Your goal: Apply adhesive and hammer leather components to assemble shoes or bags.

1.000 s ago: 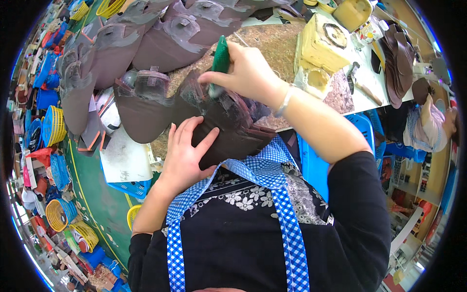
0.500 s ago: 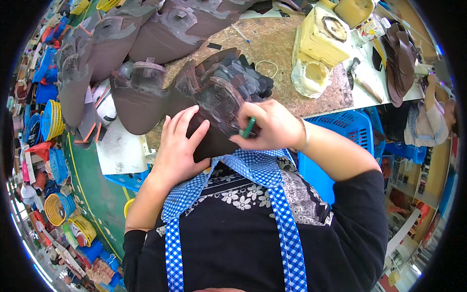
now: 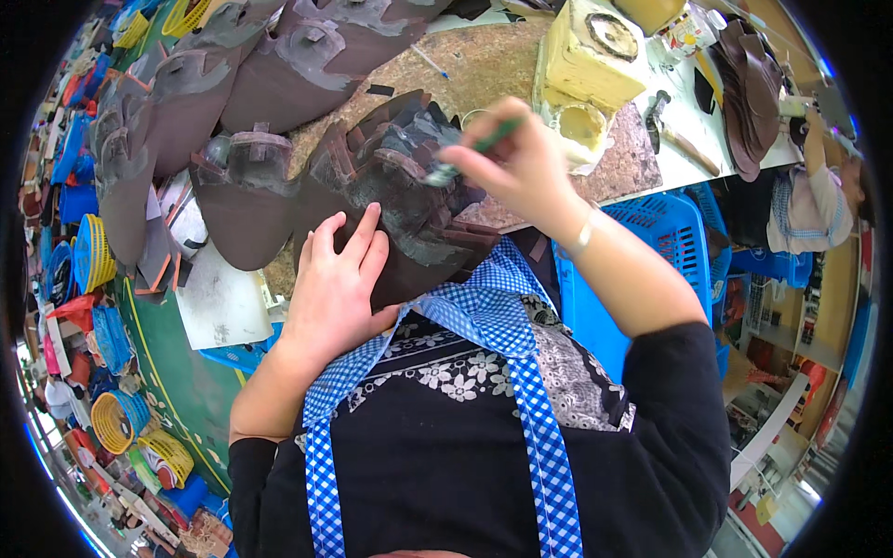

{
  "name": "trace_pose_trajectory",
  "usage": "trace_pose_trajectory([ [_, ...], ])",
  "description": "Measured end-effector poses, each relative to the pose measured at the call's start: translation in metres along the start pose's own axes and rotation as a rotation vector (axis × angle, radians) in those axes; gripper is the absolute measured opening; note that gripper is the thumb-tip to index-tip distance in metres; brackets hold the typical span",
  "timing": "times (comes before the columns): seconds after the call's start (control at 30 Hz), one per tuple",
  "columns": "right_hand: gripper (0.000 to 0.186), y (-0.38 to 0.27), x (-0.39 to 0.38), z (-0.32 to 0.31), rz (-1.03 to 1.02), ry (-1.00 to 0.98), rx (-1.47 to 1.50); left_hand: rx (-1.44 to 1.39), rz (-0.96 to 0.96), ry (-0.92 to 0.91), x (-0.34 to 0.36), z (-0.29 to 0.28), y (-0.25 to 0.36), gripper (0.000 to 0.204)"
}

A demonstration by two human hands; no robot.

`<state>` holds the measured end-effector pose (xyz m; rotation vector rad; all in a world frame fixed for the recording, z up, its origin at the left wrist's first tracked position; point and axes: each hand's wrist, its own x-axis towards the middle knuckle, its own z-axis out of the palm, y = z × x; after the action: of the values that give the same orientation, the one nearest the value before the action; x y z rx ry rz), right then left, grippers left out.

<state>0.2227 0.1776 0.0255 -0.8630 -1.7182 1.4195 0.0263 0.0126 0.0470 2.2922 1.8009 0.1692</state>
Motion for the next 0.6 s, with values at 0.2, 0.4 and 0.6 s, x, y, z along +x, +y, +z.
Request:
trace_pose_trajectory([
  [0.2, 0.039, 0.031, 0.063, 0.035, -0.11, -0.033, -0.074, -0.012, 0.039, -0.01, 0.004, -0.001, -0.002, 0.076],
  [0.4, 0.028, 0.016, 0.028, -0.013, -0.231, -0.167, -0.36, -0.036, 0.023, -0.017, 0.005, -0.005, -0.006, 0.075],
  [0.6, 0.018, -0.007, 0.035, -0.025, -0.168, -0.058, -0.16, -0.05, 0.06, 0.023, 0.005, -0.005, -0.011, 0.074],
])
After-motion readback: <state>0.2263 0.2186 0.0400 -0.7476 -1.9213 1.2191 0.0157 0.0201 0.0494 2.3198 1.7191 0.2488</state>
